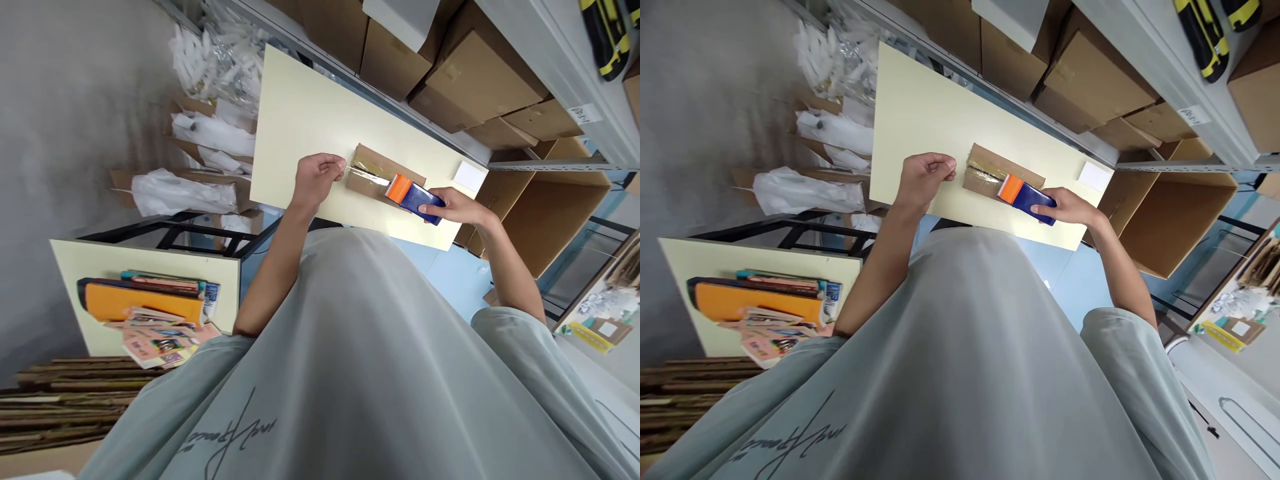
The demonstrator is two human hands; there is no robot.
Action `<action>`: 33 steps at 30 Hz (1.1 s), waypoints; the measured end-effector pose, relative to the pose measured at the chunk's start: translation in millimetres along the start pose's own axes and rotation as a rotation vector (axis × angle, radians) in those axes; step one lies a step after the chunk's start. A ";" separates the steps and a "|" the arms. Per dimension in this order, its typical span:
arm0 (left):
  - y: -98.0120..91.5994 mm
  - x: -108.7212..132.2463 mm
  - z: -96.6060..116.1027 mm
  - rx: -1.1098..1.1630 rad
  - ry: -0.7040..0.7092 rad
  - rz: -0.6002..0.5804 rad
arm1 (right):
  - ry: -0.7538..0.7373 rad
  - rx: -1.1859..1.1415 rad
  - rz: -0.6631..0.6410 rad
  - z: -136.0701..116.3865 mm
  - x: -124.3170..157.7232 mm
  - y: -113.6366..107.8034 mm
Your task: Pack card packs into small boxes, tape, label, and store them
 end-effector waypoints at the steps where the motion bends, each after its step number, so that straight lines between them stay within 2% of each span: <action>1: -0.9 -4.0 -5.9 0.015 -0.014 0.012 | 0.004 -0.008 -0.012 0.6 -7.8 -1.6; 7: -7.3 -21.7 -28.2 0.078 -0.067 0.070 | -0.007 -0.014 -0.029 -0.2 -42.8 -6.3; 15: -14.1 -39.2 -55.3 0.087 -0.105 0.104 | 0.009 0.062 -0.008 0.3 -57.3 -5.4; 24: 5.9 -45.4 -91.4 0.068 -0.233 0.079 | 0.022 0.112 0.041 -4.1 -60.3 -3.9; 26: -1.6 -43.5 -87.6 0.015 -0.194 0.152 | 0.019 0.120 0.054 -5.2 -59.9 -4.6; 28: -8.9 -39.7 -74.0 -0.060 -0.101 0.214 | 0.018 0.117 0.052 -4.6 -59.8 -4.4; 31: -0.5 -31.5 -50.4 -0.181 0.030 0.163 | 0.011 0.127 0.036 -2.3 -60.1 -3.5; 33: 10.1 -26.3 -42.0 -0.248 0.060 0.114 | 0.005 0.146 0.025 -0.8 -61.3 -3.2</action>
Point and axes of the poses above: each hand's wrist, its own x-axis away from the middle knuckle, its own y-axis out of the palm, z = x × y, the point moved 10 cm from there along -x, towards the middle knuckle, and after that the axes turned 13 degrees about x, right-handed, at the moved point
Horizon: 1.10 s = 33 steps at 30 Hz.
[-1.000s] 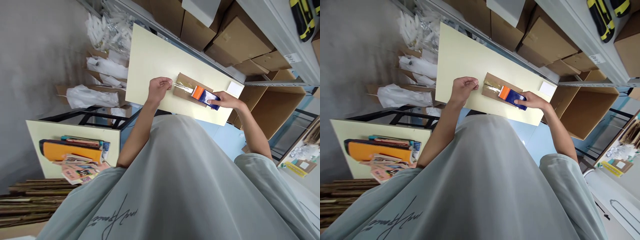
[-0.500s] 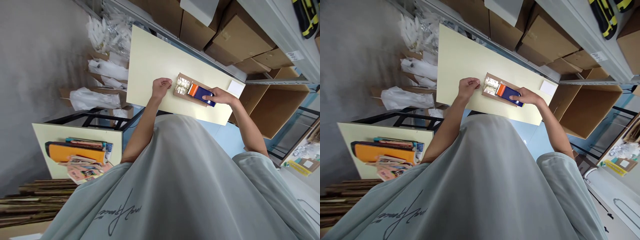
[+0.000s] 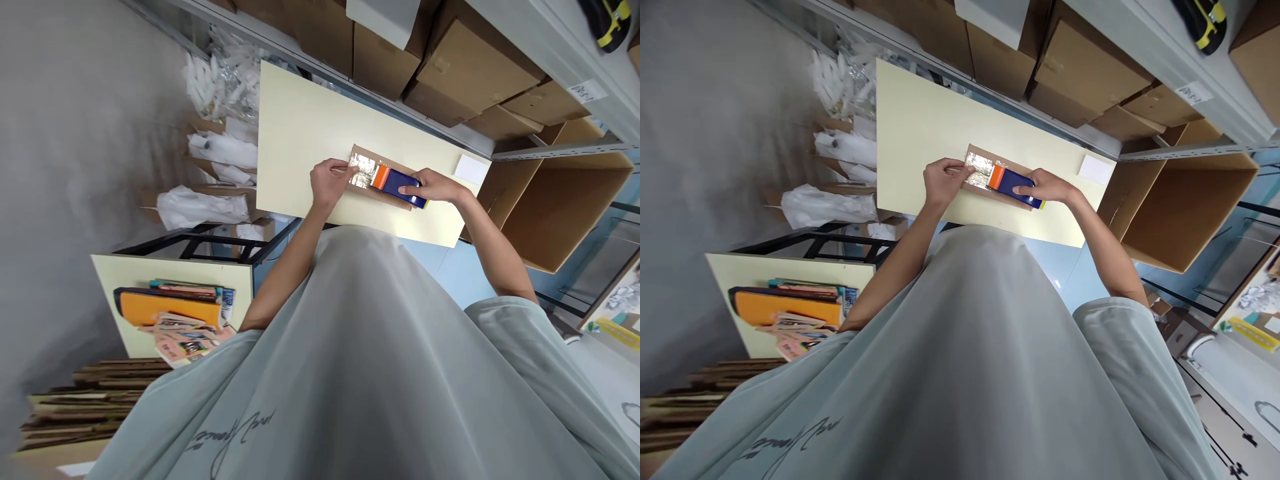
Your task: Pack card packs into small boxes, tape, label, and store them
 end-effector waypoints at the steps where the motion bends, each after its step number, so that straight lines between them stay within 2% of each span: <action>1: 2.9 1.9 2.2 -0.016 -0.003 -0.008 | -0.003 0.010 -0.001 0.5 -0.9 -0.1; 5: 8.5 2.1 -4.4 0.058 -0.081 0.002 | -0.015 0.035 0.003 -0.6 -6.0 -1.0; 8: 5.6 -0.3 -9.3 0.083 -0.098 0.044 | -0.041 0.004 -0.035 -2.7 -6.0 1.8; 12: 3.0 -0.2 -7.6 0.035 -0.079 0.088 | -0.070 -0.080 -0.086 8.9 10.3 1.9; 15: 3.5 -0.1 -5.7 -0.013 -0.064 0.106 | -0.040 -0.155 -0.117 41.1 35.1 -1.0; 18: 2.7 -2.7 -7.4 -0.035 -0.053 0.129 | 0.022 -0.166 -0.033 90.9 62.2 -15.9; 20: 1.9 -5.9 -10.6 -0.044 -0.055 0.136 | 0.009 -0.144 -0.001 119.8 76.3 -23.1; 22: 1.1 -9.5 -13.4 -0.064 -0.055 0.136 | -0.035 -0.128 -0.047 140.3 82.9 -20.1; 25: -0.9 -13.1 -14.7 -0.100 -0.052 0.142 | -0.062 -0.132 -0.128 159.7 76.2 -6.7; 30: -0.9 -12.5 -9.7 -0.161 -0.050 0.147 | 0.030 -0.110 -0.081 174.5 43.6 9.1; 33: -0.4 -9.6 -6.6 -0.179 -0.066 0.155 | 0.089 -0.090 -0.087 178.5 35.8 20.0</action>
Point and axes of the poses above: each hand's wrist, its own x-axis away from the middle knuckle, its own y-axis out of the palm, z = x × y, the point moved 10 cm from there along -x, towards the middle knuckle, and after that the axes turned 13 degrees about x, right-handed, at the moved point
